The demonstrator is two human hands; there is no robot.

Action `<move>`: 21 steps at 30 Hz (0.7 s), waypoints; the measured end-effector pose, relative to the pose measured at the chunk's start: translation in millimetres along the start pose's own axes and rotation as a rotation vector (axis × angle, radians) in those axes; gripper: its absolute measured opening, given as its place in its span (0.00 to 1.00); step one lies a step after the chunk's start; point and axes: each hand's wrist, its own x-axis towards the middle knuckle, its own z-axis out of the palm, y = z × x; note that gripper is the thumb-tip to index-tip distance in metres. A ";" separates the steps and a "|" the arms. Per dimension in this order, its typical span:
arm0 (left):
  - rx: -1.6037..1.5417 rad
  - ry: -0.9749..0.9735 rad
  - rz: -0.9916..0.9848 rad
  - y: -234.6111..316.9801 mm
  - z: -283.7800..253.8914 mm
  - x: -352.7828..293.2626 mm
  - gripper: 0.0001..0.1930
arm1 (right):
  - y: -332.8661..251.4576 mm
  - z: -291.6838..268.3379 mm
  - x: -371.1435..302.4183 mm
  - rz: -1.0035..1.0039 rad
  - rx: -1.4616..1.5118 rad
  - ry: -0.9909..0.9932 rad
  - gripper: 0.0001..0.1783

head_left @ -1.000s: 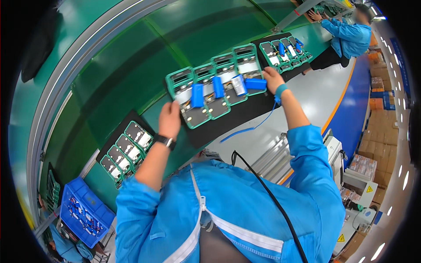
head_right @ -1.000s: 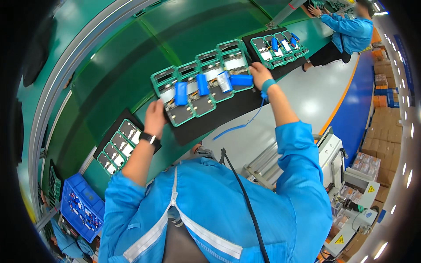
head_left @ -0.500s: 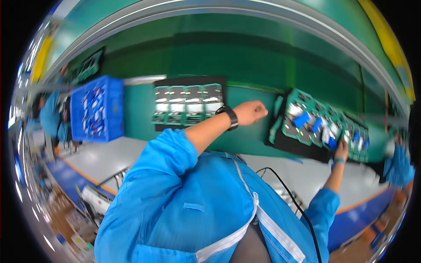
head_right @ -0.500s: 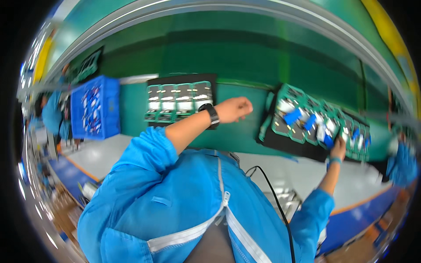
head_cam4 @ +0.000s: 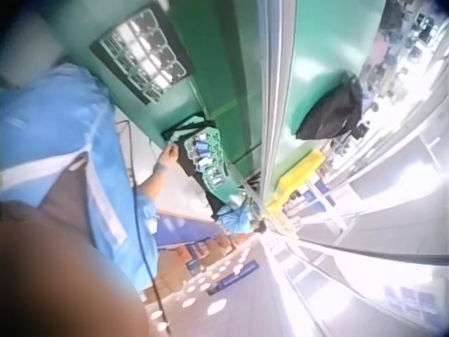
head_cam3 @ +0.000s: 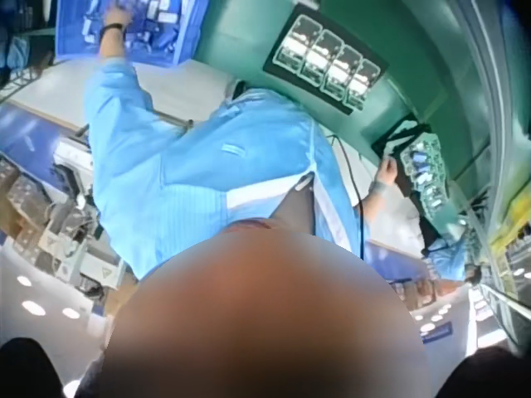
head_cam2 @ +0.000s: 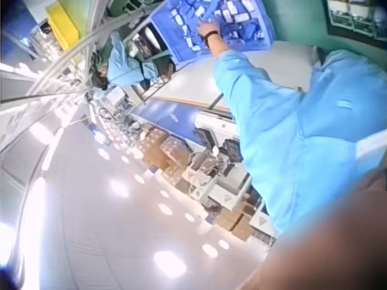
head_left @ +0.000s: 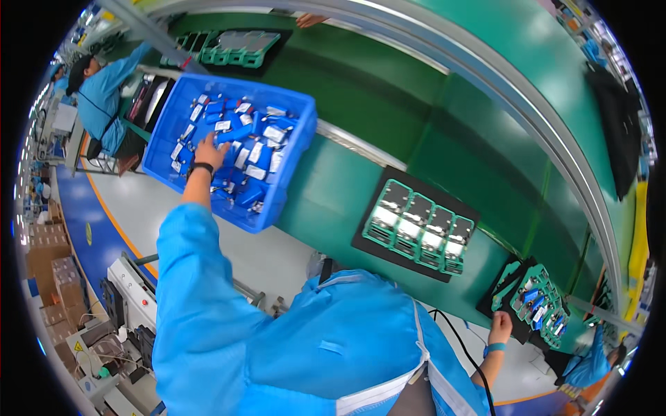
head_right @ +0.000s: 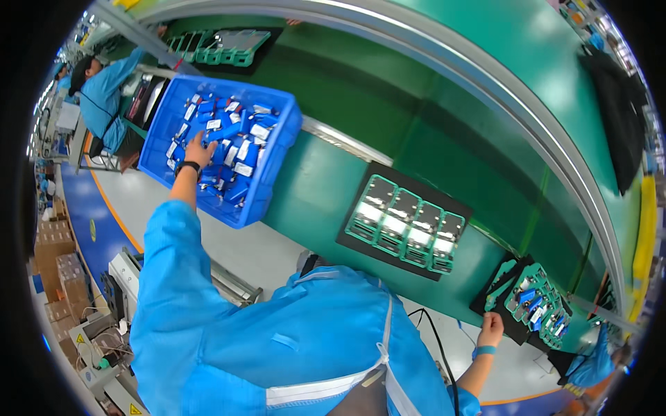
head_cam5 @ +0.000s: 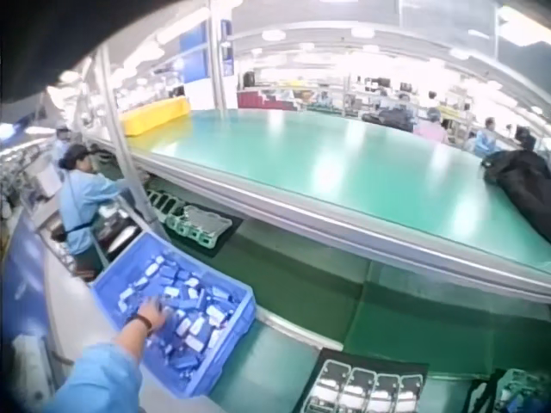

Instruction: Assembling small electronic modules into green plastic trays on a factory conveyor belt.

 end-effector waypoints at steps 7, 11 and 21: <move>0.108 -0.230 -0.471 -100.2 36.2 83.0 0.51 | -106.7 65.2 -42.1 0.260 -0.207 -0.166 0.10; 0.012 -0.479 -0.283 -39.4 11.8 49.0 0.53 | -132.0 87.3 -36.0 0.261 -0.132 -0.118 0.11; -0.141 -0.216 0.332 -19.0 16.9 5.3 0.18 | -213.7 162.5 -1.3 0.078 -0.142 -0.220 0.10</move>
